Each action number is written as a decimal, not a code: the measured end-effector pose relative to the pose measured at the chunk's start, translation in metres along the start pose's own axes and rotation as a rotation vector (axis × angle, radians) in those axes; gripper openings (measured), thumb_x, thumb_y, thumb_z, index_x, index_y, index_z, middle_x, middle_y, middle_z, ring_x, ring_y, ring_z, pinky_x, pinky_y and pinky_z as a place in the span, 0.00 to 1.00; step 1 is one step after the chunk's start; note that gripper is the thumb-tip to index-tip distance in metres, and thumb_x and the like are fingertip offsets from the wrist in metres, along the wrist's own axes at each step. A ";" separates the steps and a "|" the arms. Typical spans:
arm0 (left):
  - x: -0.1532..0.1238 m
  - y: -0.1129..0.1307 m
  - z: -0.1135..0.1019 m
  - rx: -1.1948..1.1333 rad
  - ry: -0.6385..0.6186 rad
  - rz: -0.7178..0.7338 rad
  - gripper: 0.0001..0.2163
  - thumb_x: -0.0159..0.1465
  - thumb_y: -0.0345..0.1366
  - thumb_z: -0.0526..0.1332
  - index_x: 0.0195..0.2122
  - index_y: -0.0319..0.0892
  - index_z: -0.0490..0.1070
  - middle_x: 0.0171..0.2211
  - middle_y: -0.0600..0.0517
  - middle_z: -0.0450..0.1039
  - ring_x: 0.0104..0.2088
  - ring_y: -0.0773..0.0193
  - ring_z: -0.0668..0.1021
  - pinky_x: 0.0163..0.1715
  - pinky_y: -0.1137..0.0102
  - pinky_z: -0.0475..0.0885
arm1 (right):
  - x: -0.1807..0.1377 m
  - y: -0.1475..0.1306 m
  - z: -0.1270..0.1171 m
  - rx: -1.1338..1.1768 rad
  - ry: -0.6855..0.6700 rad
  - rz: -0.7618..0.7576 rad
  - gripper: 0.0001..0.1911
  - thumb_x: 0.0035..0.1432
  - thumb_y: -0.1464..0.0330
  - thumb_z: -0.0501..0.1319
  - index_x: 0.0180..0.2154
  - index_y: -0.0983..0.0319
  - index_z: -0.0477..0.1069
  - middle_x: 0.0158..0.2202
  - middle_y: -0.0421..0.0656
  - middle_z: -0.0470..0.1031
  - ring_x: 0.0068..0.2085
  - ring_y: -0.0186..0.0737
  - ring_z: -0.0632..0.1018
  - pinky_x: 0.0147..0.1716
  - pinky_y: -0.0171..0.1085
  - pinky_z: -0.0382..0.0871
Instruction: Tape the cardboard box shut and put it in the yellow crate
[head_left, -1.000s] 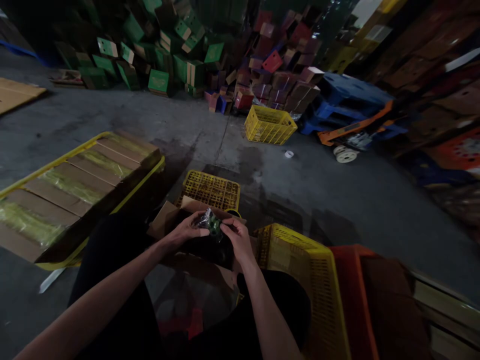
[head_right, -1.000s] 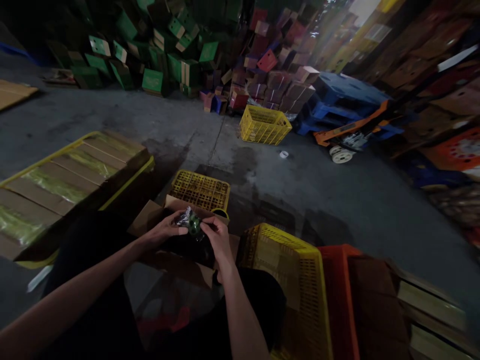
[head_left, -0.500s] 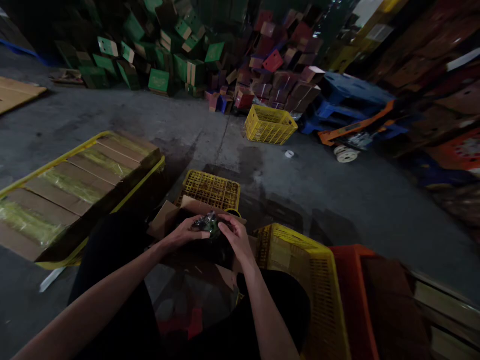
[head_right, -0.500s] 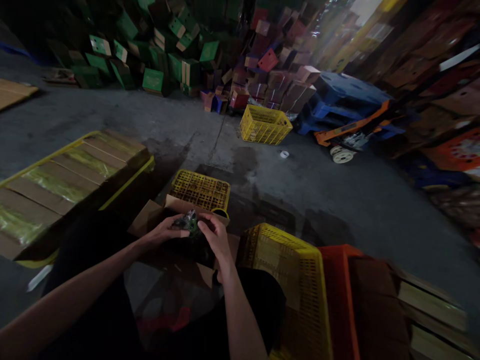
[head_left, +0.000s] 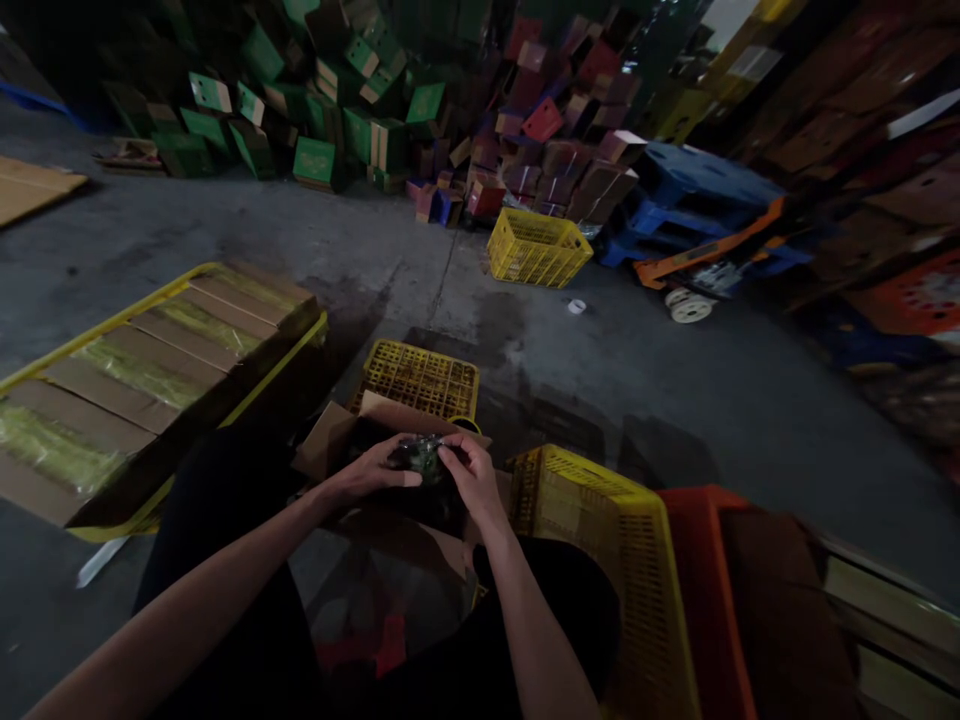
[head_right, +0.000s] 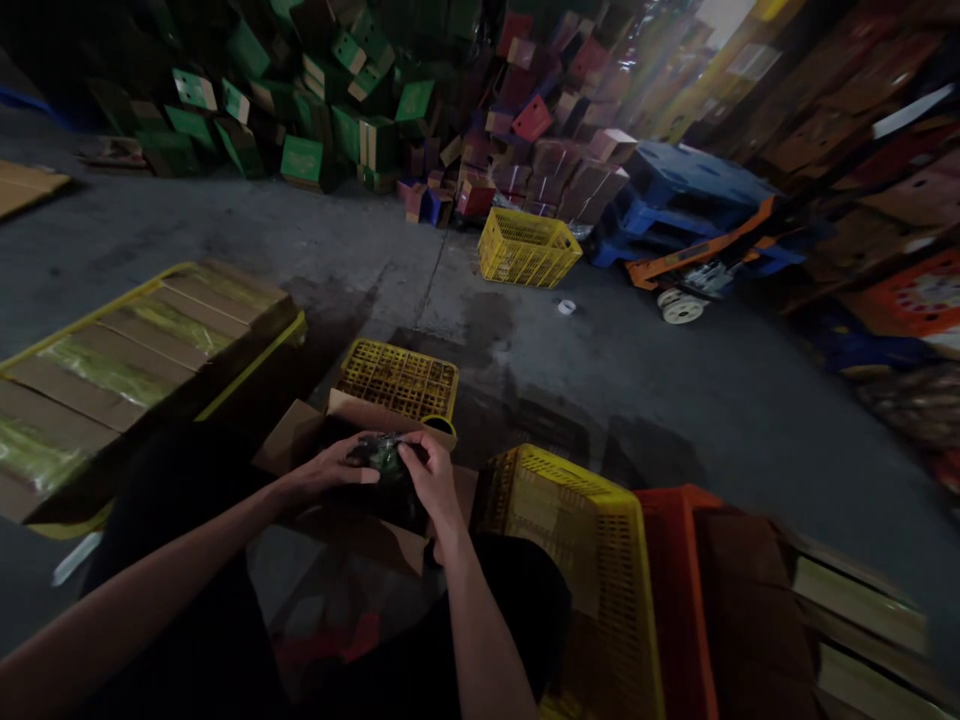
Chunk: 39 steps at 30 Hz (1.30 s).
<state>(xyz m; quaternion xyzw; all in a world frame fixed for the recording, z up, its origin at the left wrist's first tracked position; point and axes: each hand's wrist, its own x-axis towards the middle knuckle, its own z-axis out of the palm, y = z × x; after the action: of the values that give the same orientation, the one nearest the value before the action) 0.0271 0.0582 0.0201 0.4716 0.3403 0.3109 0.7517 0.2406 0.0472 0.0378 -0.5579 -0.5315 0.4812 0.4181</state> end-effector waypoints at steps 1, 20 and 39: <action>0.000 -0.001 0.000 0.004 -0.008 -0.006 0.34 0.54 0.39 0.74 0.61 0.43 0.66 0.53 0.45 0.74 0.53 0.52 0.76 0.53 0.62 0.69 | 0.000 0.001 0.000 -0.006 0.001 -0.003 0.09 0.58 0.59 0.64 0.38 0.56 0.75 0.38 0.40 0.78 0.41 0.44 0.78 0.43 0.40 0.71; -0.001 0.004 0.000 0.115 -0.102 -0.073 0.28 0.57 0.43 0.71 0.57 0.39 0.71 0.45 0.48 0.77 0.44 0.54 0.77 0.44 0.65 0.70 | -0.004 -0.002 0.008 -0.127 -0.027 -0.084 0.11 0.61 0.57 0.61 0.38 0.58 0.70 0.35 0.40 0.74 0.38 0.42 0.76 0.40 0.37 0.69; 0.015 -0.011 -0.020 0.356 0.153 0.053 0.30 0.49 0.44 0.75 0.51 0.38 0.73 0.43 0.48 0.79 0.44 0.52 0.79 0.45 0.64 0.72 | 0.001 0.002 0.008 0.007 -0.009 -0.068 0.19 0.60 0.57 0.63 0.51 0.55 0.69 0.50 0.43 0.75 0.50 0.44 0.76 0.50 0.40 0.71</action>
<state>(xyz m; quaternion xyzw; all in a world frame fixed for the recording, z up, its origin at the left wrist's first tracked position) 0.0213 0.0754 0.0003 0.5809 0.4333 0.3005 0.6200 0.2328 0.0473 0.0346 -0.5358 -0.5505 0.4709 0.4338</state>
